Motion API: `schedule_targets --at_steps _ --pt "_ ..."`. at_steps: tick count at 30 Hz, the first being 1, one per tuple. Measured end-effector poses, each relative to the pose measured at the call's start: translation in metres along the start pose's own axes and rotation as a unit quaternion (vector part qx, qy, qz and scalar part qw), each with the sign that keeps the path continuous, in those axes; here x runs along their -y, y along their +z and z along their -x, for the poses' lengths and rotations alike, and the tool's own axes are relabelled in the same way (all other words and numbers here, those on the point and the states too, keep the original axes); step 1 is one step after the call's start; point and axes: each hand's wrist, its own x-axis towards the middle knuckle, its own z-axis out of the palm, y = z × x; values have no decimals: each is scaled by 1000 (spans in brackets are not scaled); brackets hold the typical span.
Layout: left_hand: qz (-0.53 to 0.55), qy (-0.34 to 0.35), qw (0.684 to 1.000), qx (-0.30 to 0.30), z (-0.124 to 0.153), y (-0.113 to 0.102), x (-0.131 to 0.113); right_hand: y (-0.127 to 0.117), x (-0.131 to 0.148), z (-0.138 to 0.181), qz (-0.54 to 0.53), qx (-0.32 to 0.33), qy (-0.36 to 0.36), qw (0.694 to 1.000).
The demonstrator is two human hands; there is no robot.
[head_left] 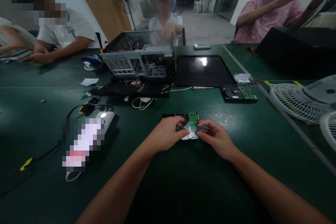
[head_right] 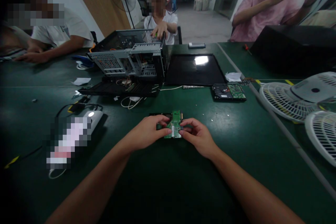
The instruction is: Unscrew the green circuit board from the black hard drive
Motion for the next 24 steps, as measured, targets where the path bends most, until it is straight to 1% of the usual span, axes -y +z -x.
schedule_targets --at_steps 3,6,10,13,18,21,24 --pt "5 14 1000 24 -2 1 5 1 0 0 -6 14 8 1000" --pt "-12 13 999 28 -2 0 7 3 3 0 -14 18 -3 1000" --pt "-33 0 999 9 -2 3 9 8 4 0 29 12 -49 998" --pt "-45 0 999 -16 -1 6 11 9 3 1 64 8 -66 996" --pt "-93 7 995 -32 -1 10 13 8 -2 0 70 2 -62 996" --pt "-101 14 994 -37 -1 11 13 8 -5 -1 58 5 -58 997" --pt "-101 7 994 -32 -1 12 13 8 -5 0 54 3 -58 997"
